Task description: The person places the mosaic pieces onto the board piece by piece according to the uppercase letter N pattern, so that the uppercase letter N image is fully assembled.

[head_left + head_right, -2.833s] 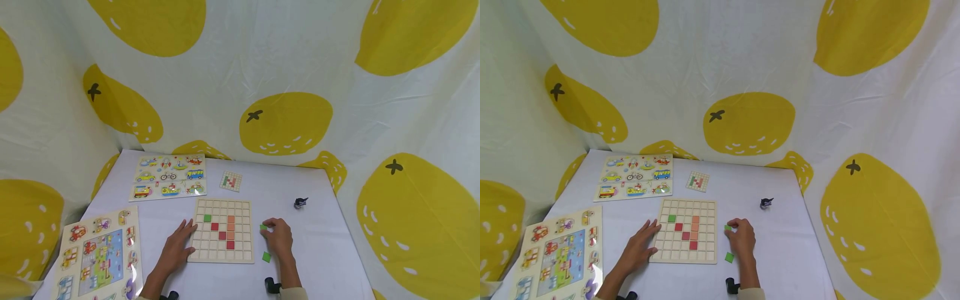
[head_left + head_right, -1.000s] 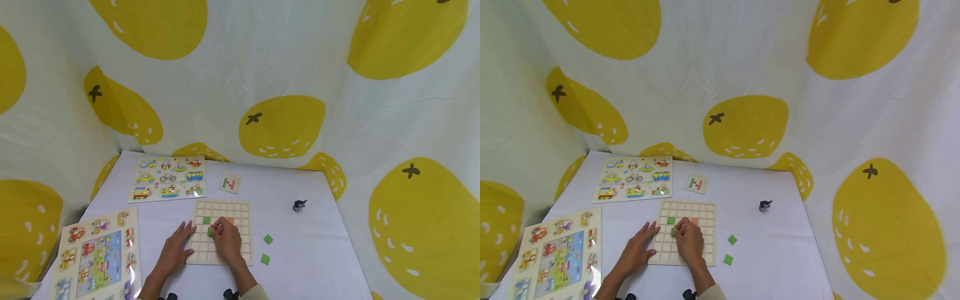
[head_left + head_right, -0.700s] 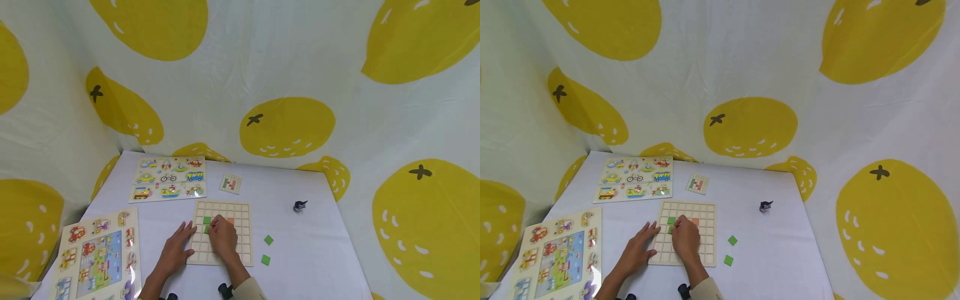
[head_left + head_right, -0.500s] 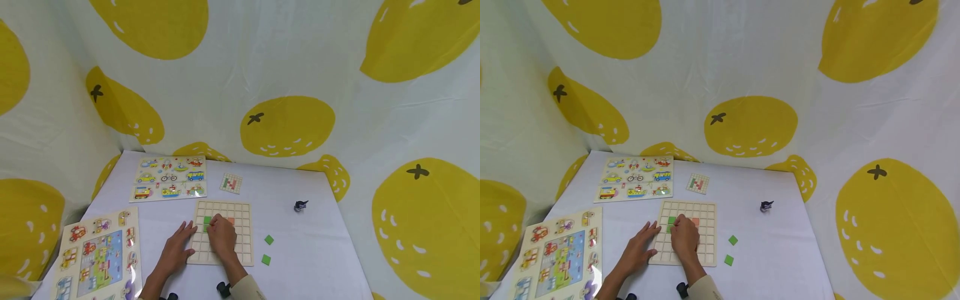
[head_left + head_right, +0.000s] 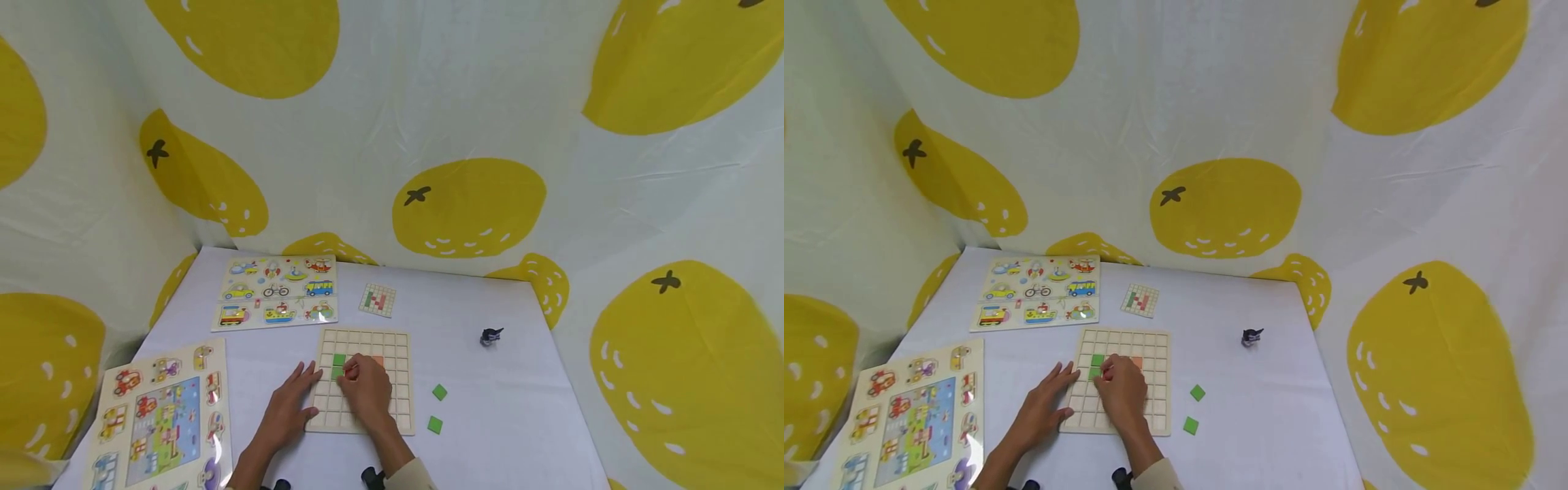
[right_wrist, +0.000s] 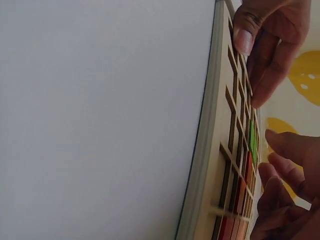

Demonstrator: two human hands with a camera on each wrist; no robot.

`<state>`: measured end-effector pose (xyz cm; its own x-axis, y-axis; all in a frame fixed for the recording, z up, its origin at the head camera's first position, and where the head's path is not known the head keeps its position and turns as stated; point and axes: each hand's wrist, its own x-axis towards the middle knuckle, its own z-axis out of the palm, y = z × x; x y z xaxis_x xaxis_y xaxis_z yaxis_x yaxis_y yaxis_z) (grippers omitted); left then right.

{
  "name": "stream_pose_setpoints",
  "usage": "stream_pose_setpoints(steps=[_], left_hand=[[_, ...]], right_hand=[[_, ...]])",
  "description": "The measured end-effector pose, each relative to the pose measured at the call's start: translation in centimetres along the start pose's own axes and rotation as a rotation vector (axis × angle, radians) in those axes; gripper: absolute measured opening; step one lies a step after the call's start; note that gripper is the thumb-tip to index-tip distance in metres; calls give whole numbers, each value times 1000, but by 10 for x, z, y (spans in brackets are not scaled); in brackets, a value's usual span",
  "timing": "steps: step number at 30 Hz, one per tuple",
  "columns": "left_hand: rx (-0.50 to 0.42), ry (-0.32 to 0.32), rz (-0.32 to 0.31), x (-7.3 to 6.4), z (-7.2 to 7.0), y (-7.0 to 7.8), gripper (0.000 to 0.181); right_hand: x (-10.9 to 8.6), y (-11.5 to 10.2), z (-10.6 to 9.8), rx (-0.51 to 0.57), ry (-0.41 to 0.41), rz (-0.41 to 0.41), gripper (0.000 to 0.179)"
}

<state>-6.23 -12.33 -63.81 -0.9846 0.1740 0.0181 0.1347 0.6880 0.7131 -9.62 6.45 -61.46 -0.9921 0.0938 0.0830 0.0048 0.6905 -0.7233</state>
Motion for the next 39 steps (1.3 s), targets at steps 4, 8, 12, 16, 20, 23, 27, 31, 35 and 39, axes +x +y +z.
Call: stream_pose_setpoints(steps=[4, 8, 12, 16, 20, 23, 27, 31, 35, 39], left_hand=[[-1, -16, -13, 0, -1, 1, 80], [-6, -42, -40, 2, -1, 1, 81], [-4, -47, -45, 2, -1, 2, 82], [-5, -34, -28, 1, -1, 1, 82], [-11, -13, -4, 0, -1, 0, 81], [-13, -12, -1, 0, -1, 0, 81], [-17, -23, -12, 1, -1, 0, 81], [-14, -27, -18, 0, -1, -1, 81], [-13, -30, -21, 0, 0, -2, 82], [-16, -36, -28, 1, 2, -3, 82]], right_hand=[[-3, 8, -16, 48, 34, 37, 19], [-7, 18, -35, 88, 80, 109, 19], [-11, 30, -55, 82, 118, 170, 20], [-15, 46, -74, 53, 159, 222, 23], [-17, 64, -91, 24, 213, 258, 26], [-19, 77, -103, -1, 242, 292, 28], [-20, 92, -117, -19, 229, 332, 30], [-23, 103, -126, -60, 185, 369, 32], [-26, 109, -128, -107, 158, 388, 35], [-26, 112, -128, -117, 145, 394, 34]])
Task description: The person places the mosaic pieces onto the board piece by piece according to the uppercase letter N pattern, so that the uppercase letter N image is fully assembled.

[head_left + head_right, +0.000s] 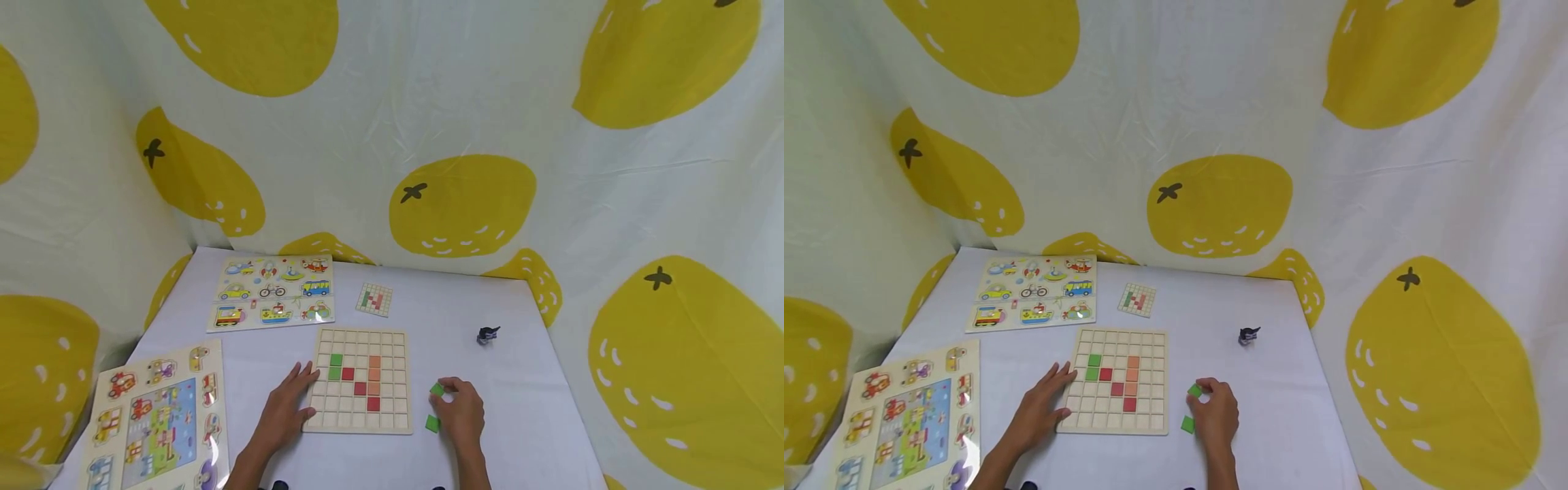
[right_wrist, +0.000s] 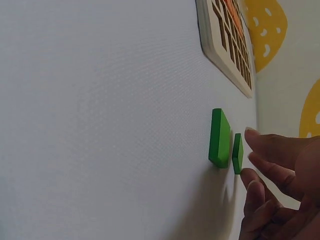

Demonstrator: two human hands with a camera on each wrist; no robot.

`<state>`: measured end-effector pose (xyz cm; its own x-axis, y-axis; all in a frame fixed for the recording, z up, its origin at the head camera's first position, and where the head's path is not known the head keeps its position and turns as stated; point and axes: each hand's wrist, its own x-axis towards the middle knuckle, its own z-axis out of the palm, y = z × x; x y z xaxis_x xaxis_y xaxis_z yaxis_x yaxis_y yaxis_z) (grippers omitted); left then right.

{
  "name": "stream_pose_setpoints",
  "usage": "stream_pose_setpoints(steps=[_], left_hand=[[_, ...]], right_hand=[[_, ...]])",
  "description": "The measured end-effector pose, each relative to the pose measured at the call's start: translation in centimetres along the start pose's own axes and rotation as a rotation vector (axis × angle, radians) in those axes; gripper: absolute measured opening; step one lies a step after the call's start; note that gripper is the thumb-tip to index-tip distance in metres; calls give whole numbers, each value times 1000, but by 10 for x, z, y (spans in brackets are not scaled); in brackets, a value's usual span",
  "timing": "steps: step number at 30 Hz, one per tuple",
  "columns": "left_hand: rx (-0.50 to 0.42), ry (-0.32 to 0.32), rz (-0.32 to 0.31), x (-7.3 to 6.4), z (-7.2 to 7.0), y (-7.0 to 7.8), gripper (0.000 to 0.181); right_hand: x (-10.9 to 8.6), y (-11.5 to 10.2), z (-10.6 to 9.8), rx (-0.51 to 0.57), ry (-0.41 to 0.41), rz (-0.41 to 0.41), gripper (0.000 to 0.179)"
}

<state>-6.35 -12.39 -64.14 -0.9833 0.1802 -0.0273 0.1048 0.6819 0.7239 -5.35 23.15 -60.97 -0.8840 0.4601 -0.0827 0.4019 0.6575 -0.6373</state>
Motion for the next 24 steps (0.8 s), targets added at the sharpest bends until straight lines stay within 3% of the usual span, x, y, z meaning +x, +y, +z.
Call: stream_pose_setpoints(steps=[15, 24], left_hand=[[-2, -6, -9, -1, 1, 0, 81], [-5, 3, -10, -1, 0, 2, 81]], right_hand=[[7, 0, 7, -46, -10, 37, 29], [9, -2, 6, -29, -22, 3, 23]])
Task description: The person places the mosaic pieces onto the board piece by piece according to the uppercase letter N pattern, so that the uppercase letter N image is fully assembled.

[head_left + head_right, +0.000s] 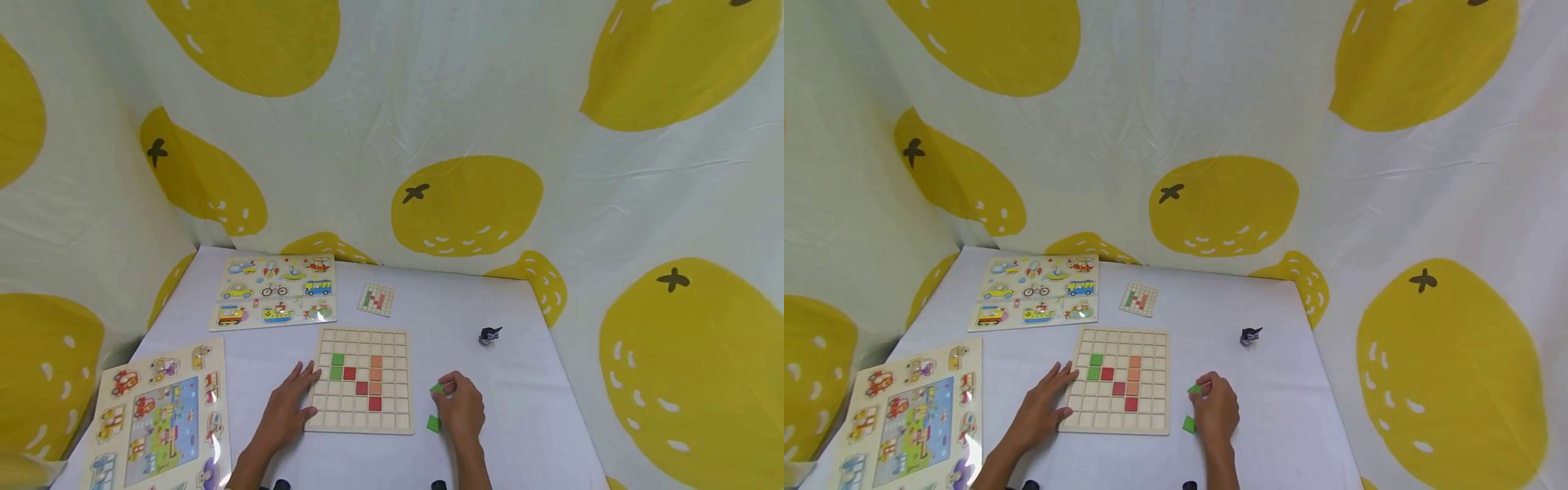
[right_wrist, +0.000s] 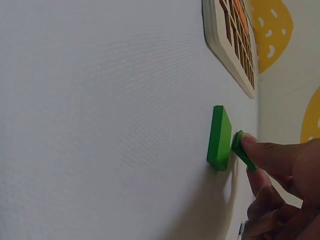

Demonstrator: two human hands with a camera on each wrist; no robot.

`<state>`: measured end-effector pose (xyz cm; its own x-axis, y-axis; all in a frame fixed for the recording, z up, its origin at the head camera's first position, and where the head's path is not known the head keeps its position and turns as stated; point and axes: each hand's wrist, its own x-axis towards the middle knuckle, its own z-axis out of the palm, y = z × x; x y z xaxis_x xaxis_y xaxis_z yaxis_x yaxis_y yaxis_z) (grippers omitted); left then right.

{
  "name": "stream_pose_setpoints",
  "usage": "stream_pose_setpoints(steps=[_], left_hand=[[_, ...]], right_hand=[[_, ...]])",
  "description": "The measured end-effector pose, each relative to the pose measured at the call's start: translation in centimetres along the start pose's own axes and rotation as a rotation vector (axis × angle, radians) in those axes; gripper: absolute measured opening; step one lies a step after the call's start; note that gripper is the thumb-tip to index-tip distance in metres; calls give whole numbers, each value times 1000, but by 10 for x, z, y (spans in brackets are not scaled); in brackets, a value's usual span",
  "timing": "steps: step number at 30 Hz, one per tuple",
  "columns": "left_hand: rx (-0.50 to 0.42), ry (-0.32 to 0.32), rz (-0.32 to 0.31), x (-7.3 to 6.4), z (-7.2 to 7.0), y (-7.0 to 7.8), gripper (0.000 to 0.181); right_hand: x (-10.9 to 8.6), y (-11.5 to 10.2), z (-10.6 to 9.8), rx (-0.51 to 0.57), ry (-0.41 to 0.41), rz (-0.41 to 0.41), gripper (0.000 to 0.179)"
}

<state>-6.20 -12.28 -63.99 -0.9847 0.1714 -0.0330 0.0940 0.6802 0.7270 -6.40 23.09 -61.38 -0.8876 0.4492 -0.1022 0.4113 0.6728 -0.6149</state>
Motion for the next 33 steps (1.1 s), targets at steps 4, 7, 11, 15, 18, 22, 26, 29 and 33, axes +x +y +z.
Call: stream_pose_setpoints(steps=[4, 7, 11, 15, 18, 22, 26, 29, 33], left_hand=[[-3, -4, -9, 0, 0, 0, 81], [-3, -11, -14, 0, 0, 0, 81], [1, -14, -13, 1, 0, -1, 81], [-1, -15, -18, 1, 0, 0, 81], [-5, -23, -29, 1, 0, 0, 82], [-8, -33, -39, 1, 0, 0, 82], [-8, -25, -31, 1, -1, 0, 81], [-2, -19, -22, 1, -1, 0, 81], [1, -21, -26, 1, 0, 0, 82]], right_hand=[[-3, -3, -1, 19, -1, -29, 19], [-6, -8, -1, 32, 5, -41, 16], [-11, -17, 2, 56, 12, -42, 14], [-19, -28, 9, 69, 6, -48, 16], [-27, -37, 14, 81, -8, -52, 18], [-38, -48, 22, 118, -27, -79, 20], [-47, -59, 31, 150, -59, -132, 21], [-52, -66, 38, 165, -92, -174, 22], [-55, -74, 49, 182, -126, -218, 23]])
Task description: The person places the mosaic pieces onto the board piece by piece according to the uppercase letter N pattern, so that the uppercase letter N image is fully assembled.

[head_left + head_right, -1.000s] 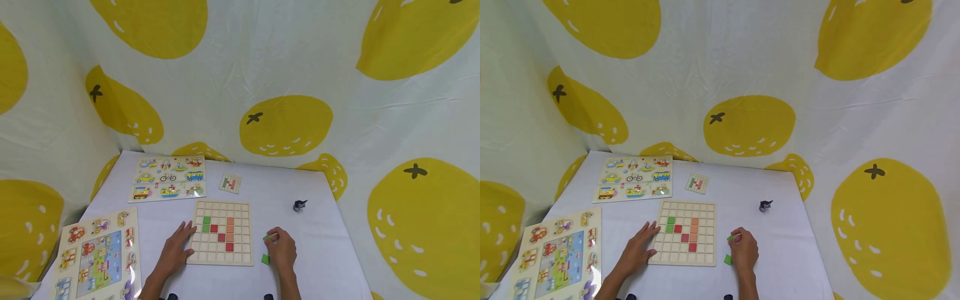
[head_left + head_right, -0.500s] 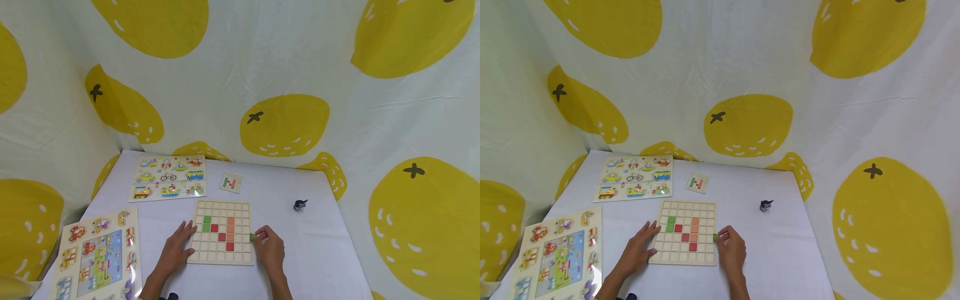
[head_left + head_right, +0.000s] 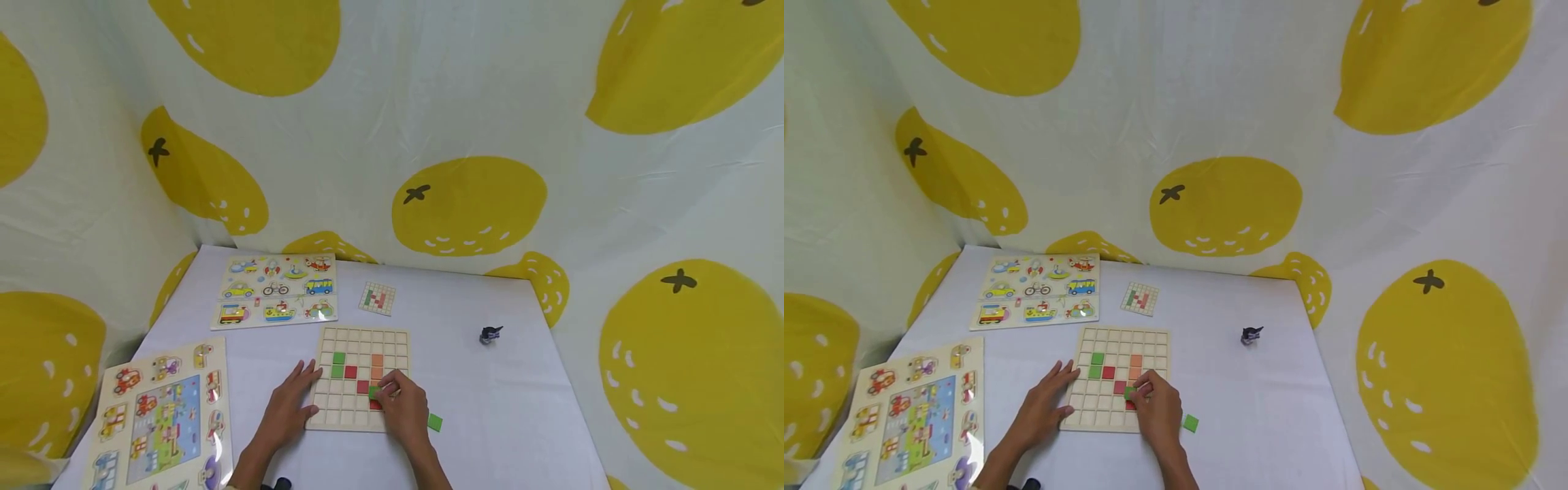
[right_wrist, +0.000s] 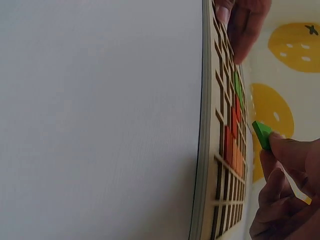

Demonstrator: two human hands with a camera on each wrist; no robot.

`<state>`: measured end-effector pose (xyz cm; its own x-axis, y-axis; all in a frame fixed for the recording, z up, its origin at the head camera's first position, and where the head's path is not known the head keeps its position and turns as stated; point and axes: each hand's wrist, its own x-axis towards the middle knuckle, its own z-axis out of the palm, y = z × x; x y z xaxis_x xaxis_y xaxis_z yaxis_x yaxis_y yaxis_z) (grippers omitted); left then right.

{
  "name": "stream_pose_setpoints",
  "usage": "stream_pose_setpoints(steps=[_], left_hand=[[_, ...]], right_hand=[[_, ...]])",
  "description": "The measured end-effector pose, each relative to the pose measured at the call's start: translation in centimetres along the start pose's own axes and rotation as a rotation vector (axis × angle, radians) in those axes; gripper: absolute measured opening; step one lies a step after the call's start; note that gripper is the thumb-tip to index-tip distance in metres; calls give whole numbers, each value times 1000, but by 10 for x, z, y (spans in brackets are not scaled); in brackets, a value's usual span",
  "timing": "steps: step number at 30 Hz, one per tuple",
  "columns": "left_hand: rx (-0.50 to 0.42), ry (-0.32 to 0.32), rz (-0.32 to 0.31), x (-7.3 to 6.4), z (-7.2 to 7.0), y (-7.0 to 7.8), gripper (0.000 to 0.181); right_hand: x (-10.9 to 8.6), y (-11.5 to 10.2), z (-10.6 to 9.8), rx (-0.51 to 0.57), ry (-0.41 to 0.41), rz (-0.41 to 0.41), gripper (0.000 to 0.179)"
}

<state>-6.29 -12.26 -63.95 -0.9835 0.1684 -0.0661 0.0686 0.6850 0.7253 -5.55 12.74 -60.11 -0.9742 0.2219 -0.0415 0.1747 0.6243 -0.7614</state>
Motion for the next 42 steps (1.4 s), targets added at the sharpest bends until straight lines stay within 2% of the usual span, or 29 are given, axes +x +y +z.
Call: stream_pose_setpoints(steps=[9, 17, 21, 29, 38, 42], left_hand=[[0, 16, 20, 0, 0, -3, 81], [25, 38, 53, 1, 1, -5, 80], [25, 51, 71, 2, 1, -7, 80], [23, 47, 63, 2, 0, -3, 79], [26, 39, 43, 3, 0, -2, 80], [14, 32, 39, 2, 1, -3, 79]], right_hand=[[2, -18, 25, 42, -73, -62, 20], [10, -31, 49, 36, -55, -138, 17], [11, -37, 57, 31, -54, -141, 19], [14, -40, 68, -68, -38, -110, 19], [16, -40, 72, -176, -25, -127, 20], [14, -39, 69, -182, -35, -147, 18]])
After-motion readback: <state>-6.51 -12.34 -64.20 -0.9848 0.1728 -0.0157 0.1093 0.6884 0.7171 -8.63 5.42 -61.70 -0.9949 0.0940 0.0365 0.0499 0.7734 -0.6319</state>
